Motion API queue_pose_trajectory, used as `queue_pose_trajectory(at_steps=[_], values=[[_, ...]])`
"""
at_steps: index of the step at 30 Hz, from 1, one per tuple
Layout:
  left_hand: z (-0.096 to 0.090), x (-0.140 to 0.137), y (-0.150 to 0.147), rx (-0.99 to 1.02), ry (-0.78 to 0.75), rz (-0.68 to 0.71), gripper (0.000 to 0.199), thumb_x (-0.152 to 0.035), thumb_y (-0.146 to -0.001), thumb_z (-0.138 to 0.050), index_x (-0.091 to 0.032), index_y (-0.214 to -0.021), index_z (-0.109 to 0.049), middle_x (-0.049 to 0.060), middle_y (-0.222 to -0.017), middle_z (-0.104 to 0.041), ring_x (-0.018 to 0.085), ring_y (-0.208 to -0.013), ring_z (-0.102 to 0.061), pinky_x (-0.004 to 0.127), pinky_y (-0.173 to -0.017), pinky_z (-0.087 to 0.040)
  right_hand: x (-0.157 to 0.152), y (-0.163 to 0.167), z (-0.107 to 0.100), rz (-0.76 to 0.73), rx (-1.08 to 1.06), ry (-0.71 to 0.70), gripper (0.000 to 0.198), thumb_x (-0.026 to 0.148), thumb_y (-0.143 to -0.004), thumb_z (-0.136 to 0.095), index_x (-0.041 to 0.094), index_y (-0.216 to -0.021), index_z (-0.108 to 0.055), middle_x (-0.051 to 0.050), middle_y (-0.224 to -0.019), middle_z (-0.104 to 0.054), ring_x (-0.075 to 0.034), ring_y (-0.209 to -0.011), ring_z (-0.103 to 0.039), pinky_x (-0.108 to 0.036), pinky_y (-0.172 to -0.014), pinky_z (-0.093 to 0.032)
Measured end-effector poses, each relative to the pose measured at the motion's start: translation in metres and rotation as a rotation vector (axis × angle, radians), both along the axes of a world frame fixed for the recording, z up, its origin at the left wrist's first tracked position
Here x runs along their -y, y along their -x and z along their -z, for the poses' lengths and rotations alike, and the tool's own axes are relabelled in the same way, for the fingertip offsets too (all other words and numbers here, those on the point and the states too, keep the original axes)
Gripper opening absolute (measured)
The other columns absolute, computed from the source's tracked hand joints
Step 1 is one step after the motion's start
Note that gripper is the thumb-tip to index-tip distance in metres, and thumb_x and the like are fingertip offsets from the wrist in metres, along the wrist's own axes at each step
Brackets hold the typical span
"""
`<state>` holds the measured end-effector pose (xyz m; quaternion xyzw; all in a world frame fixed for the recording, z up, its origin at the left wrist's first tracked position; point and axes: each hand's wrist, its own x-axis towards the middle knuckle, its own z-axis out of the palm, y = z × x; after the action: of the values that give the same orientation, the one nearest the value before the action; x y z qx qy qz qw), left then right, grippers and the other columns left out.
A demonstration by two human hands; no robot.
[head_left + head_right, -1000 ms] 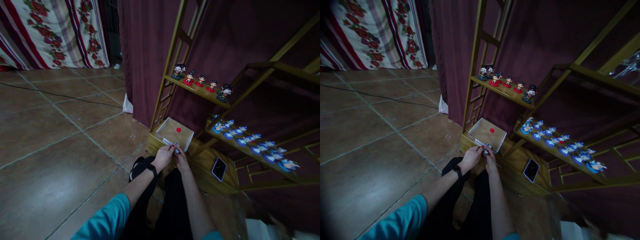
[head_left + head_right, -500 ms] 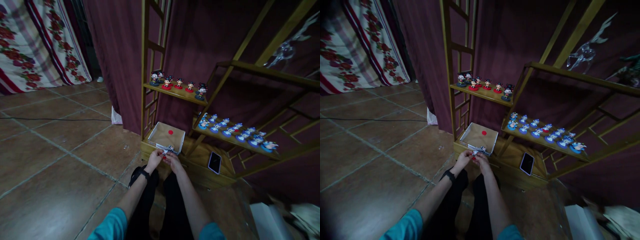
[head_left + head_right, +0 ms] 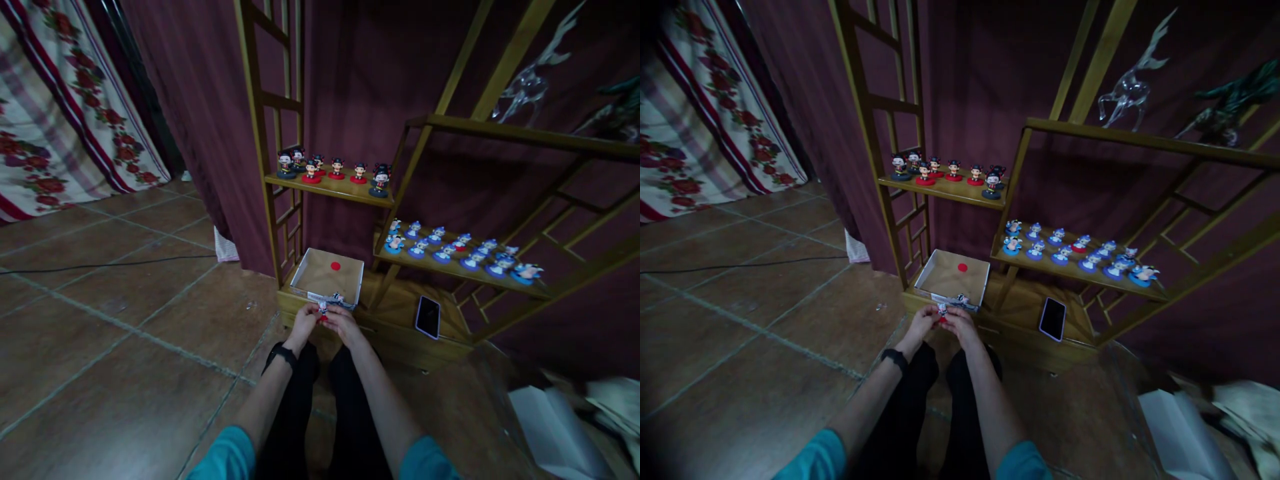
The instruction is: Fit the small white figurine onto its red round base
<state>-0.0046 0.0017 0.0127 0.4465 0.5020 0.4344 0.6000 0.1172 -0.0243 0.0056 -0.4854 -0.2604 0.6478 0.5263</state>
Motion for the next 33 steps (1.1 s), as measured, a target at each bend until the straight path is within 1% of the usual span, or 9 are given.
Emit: queue_pose_trajectory(at_steps=[5,11,17,22,27,33], values=[[-0.003,0.003,0.001,0.008,-0.006,0.005,0.011,-0.016,-0.059,-0.058,-0.015,-0.07,-0.058,-0.004,-0.049,-0.053,0.007,-0.042,-0.046,0.018,-0.043,-0.034,0.001,0.001,-0.002,0.018,-0.017,-0.021,0.024,0.015,-0.062,-0.066,0.017,-0.086,-0.062,-0.003,-0.081,-0.068,-0.015,-0.07,-0.066,-0.032,-0.074,-0.052],[-0.006,0.004,0.002,-0.01,-0.002,0.032,0.012,-0.022,-0.06,-0.059,-0.014,-0.069,-0.058,-0.004,-0.048,-0.052,0.007,-0.041,-0.045,0.018,-0.042,-0.034,0.002,0.001,-0.005,0.021,-0.033,-0.025,0.021,0.019,-0.064,-0.066,0.017,-0.084,-0.061,-0.004,-0.076,-0.068,-0.015,-0.068,-0.066,-0.032,-0.072,-0.052],[-0.01,0.005,0.002,-0.004,0.003,0.074,0.023,-0.027,-0.058,-0.064,-0.013,-0.076,-0.06,-0.002,-0.054,-0.057,0.007,-0.044,-0.048,0.018,-0.044,-0.035,0.001,0.0,-0.004,0.042,-0.039,0.005,0.019,0.02,-0.065,-0.066,0.017,-0.083,-0.061,-0.002,-0.072,-0.067,-0.013,-0.062,-0.064,-0.031,-0.068,-0.053],[-0.006,0.004,0.002,-0.016,-0.025,0.073,0.028,-0.027,-0.056,-0.067,-0.012,-0.079,-0.06,-0.001,-0.058,-0.058,0.008,-0.047,-0.05,0.019,-0.045,-0.035,0.0,0.001,-0.001,0.04,-0.021,0.019,0.017,0.019,-0.065,-0.065,0.018,-0.081,-0.061,-0.001,-0.068,-0.067,-0.012,-0.059,-0.063,-0.028,-0.065,-0.052],[-0.003,0.003,0.001,-0.011,-0.064,0.03,0.026,-0.027,-0.054,-0.068,-0.013,-0.074,-0.059,-0.003,-0.056,-0.056,0.006,-0.043,-0.045,0.018,-0.044,-0.034,-0.002,0.001,0.0,0.03,-0.029,0.021,0.019,0.018,-0.063,-0.066,0.018,-0.082,-0.061,-0.001,-0.073,-0.067,-0.012,-0.061,-0.063,-0.027,-0.065,-0.052],[0.002,0.001,-0.001,-0.037,-0.098,0.013,0.022,-0.029,-0.056,-0.066,-0.015,-0.071,-0.059,-0.003,-0.056,-0.056,0.008,-0.046,-0.047,0.019,-0.046,-0.036,0.0,0.002,-0.002,0.069,-0.054,0.011,0.016,0.017,-0.065,-0.064,0.018,-0.08,-0.06,-0.001,-0.072,-0.067,-0.013,-0.062,-0.064,-0.029,-0.067,-0.053]])
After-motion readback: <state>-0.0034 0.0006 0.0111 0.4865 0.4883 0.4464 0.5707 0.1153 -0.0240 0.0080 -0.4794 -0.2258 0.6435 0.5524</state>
